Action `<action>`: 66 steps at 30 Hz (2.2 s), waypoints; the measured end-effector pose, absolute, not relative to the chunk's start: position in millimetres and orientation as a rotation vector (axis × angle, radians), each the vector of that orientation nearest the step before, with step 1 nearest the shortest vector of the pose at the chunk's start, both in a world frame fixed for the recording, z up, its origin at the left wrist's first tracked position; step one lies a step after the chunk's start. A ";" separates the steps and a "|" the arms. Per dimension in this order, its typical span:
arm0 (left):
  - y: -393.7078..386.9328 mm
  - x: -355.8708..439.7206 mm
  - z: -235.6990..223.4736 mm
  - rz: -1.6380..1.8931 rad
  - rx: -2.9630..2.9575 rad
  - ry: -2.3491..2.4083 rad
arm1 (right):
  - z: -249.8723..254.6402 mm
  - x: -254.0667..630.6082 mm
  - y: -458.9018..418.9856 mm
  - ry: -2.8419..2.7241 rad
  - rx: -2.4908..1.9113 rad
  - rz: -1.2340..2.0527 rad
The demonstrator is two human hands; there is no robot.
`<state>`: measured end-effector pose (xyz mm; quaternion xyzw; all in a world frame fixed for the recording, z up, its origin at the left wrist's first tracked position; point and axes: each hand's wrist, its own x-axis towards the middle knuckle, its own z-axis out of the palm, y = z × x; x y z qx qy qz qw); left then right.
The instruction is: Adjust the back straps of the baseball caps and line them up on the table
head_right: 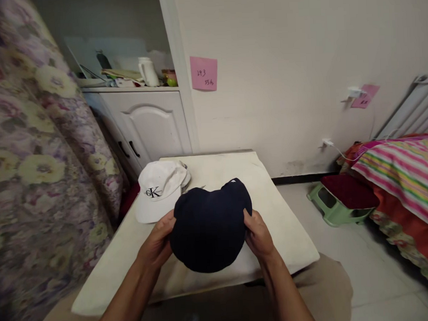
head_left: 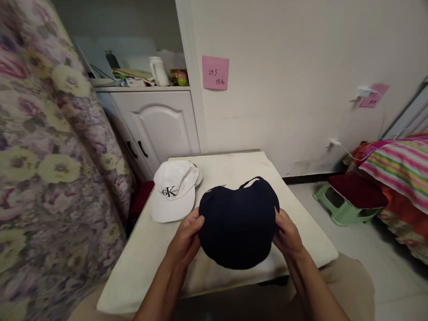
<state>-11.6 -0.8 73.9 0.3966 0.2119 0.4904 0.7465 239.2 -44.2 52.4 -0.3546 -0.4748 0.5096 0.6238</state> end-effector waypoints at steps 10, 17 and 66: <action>-8.9 -17.8 70.2 1.042 0.930 0.511 | 51.4 261.5 -38.8 -1.154 -0.686 1.402; -30.6 -19.8 84.1 0.911 1.004 0.658 | 56.0 269.2 -52.5 -1.116 -0.680 1.555; -61.8 28.7 90.3 0.713 1.149 0.964 | 86.5 292.8 -49.7 -1.403 -0.742 1.696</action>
